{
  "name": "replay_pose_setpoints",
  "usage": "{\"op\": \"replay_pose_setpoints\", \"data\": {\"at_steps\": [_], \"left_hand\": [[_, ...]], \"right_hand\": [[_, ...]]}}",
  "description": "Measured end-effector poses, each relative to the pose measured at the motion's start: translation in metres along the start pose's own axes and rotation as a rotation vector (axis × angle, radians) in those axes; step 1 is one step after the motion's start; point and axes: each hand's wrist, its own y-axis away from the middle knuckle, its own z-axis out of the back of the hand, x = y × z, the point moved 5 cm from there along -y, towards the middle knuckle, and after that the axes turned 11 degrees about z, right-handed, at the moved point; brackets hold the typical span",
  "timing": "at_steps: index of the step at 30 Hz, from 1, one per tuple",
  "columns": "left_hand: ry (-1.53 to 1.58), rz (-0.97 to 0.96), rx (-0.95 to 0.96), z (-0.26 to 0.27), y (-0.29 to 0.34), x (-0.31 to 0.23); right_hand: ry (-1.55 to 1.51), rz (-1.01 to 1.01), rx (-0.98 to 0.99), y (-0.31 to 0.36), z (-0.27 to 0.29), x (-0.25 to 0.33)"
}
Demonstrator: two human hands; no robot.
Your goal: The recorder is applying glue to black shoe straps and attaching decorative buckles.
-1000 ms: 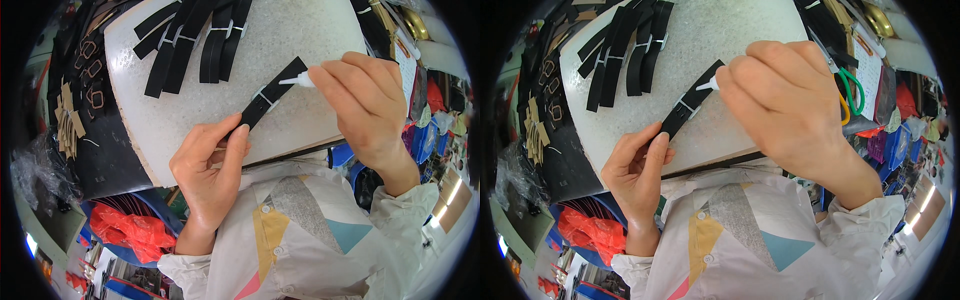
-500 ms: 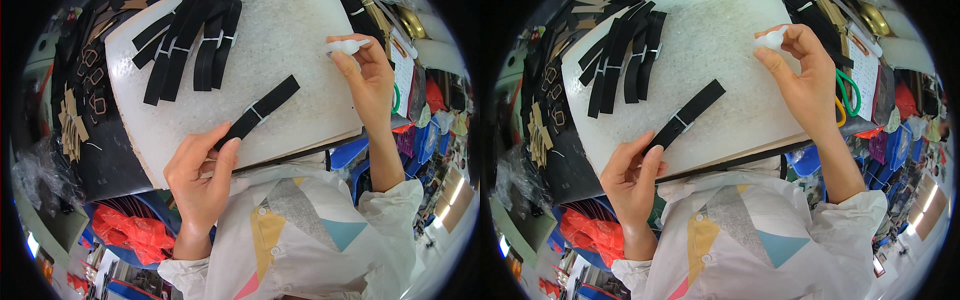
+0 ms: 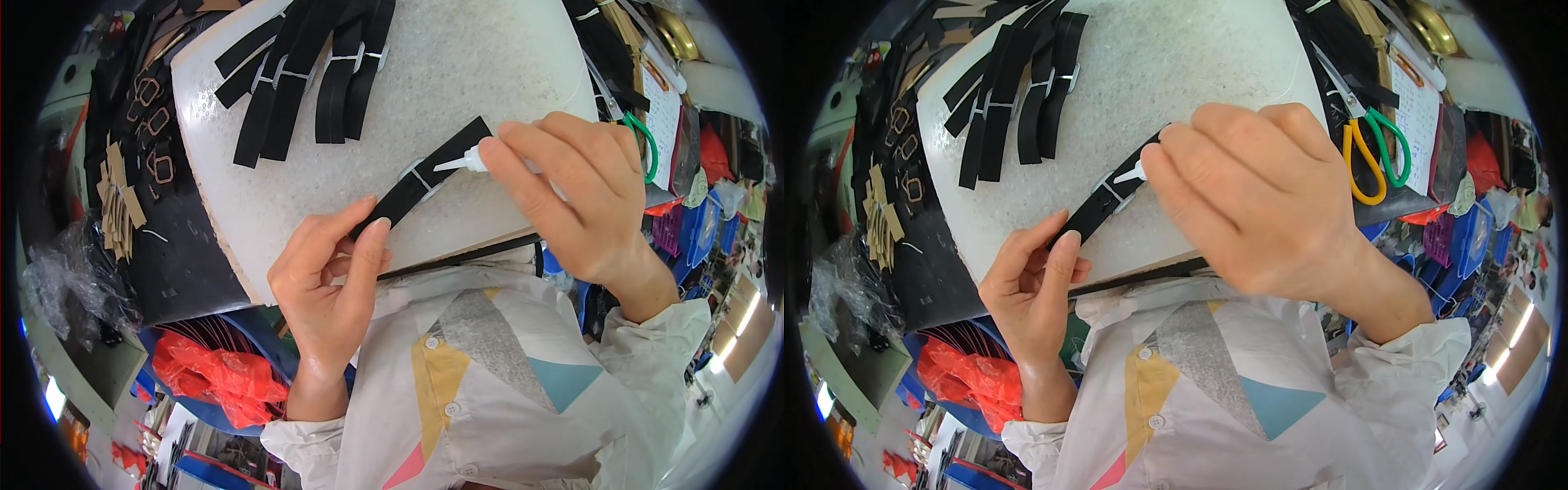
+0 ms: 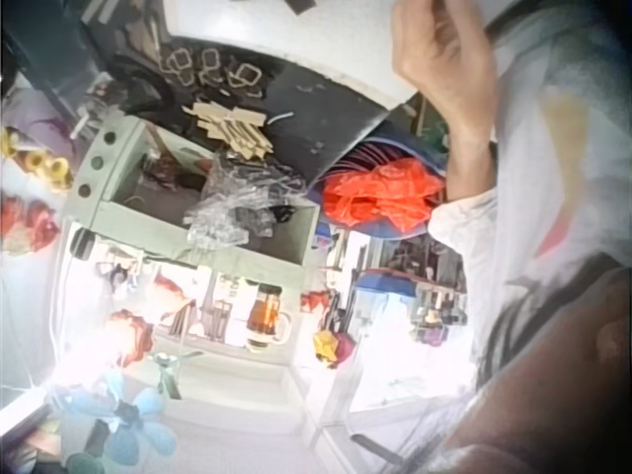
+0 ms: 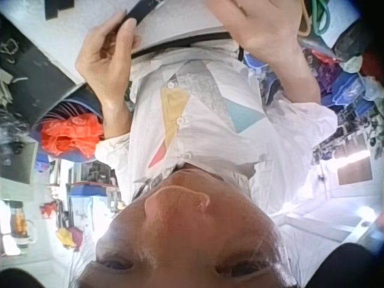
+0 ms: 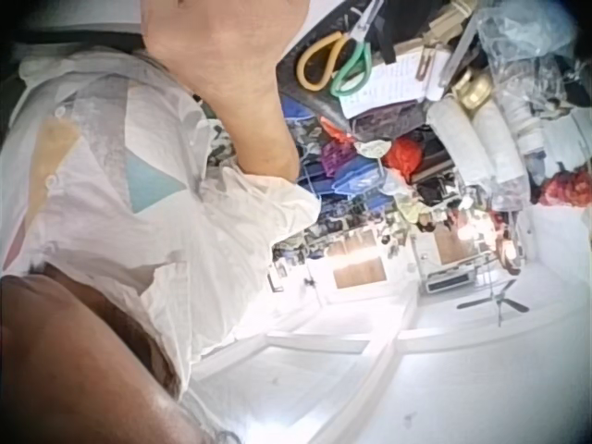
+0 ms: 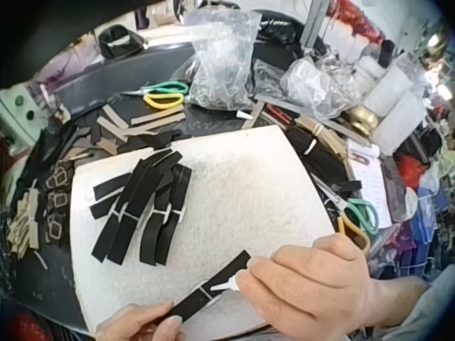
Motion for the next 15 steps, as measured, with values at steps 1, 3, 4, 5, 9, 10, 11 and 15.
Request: {"op": "replay_pose_setpoints", "data": {"at_steps": [1,3,4,5,9,10,11,15], "left_hand": [[-0.002,-0.001,0.003,-0.0002,-0.0002,-0.0001],[-0.005,-0.002,0.007,-0.0002,-0.0004,0.0000],[-0.002,0.002,0.003,-0.0003,-0.0004,0.0001],[0.001,0.005,-0.001,-0.0006,-0.0004,0.0001],[0.019,0.002,-0.004,-0.0001,0.0002,0.0020],[0.021,0.002,-0.003,-0.0005,0.0001,0.0018],[0.023,0.002,-0.002,-0.0008,-0.0001,0.0013],[0.051,-0.007,-0.011,-0.0013,-0.0010,0.0019]], "right_hand": [[0.015,0.023,0.016,-0.0026,-0.0001,0.0025],[0.017,0.055,0.050,-0.0055,-0.0028,0.0053],[0.019,0.068,0.068,-0.0065,-0.0040,0.0062],[0.023,0.073,0.091,-0.0071,-0.0049,0.0063],[0.042,0.067,0.074,-0.0046,-0.0007,0.0002],[0.035,0.060,0.073,-0.0040,0.0002,-0.0001],[0.011,0.050,0.091,-0.0048,0.0013,0.0038],[-0.067,-0.039,0.099,-0.0020,-0.0003,-0.0010]]}}
